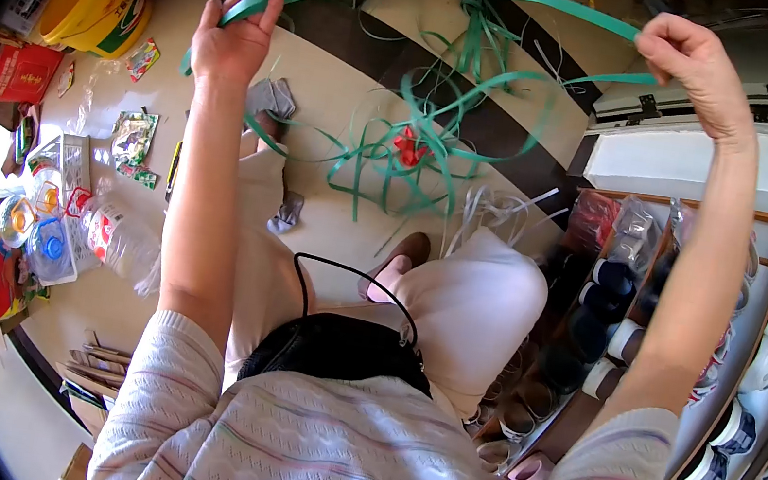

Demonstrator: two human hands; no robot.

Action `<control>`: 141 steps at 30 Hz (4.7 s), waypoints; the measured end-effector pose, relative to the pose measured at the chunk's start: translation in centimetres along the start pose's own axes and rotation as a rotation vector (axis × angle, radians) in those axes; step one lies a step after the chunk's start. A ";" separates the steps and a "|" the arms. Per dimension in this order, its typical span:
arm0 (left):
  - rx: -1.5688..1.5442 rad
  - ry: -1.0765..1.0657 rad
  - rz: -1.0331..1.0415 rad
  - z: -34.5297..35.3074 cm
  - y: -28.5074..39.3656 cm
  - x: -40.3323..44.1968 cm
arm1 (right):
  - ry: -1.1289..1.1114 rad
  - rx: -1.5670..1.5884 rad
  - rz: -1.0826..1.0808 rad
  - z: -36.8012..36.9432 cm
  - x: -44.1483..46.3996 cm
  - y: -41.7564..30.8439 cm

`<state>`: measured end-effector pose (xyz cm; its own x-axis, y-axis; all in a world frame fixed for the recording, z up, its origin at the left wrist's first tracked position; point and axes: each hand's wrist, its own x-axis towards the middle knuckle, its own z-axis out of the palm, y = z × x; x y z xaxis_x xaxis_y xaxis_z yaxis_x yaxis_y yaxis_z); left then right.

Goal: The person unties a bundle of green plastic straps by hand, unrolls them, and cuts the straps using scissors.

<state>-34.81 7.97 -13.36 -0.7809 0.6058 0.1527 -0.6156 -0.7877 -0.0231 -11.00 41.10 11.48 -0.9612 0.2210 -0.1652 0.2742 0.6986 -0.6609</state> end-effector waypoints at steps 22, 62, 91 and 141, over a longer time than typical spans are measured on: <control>2.133 0.452 -0.170 4.2 -0.3 -1.4 | -0.079 0.706 0.478 13.4 -3.7 5.5; 1.149 0.174 -0.533 2.9 -13.0 -3.2 | 0.512 0.736 0.596 16.2 -22.7 8.0; 0.853 -0.041 -0.626 2.9 -11.2 -3.8 | 1.069 0.055 0.752 8.6 -46.6 7.2; 1.202 0.089 -0.430 1.5 -8.5 -1.9 | -0.122 1.176 0.230 28.8 -2.6 3.9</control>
<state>-27.94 13.40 -11.98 -0.5766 0.8046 -0.1423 -0.3725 -0.1039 0.9222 -8.29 23.65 -11.80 -0.9074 0.1485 -0.3930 0.3049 -0.4109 -0.8592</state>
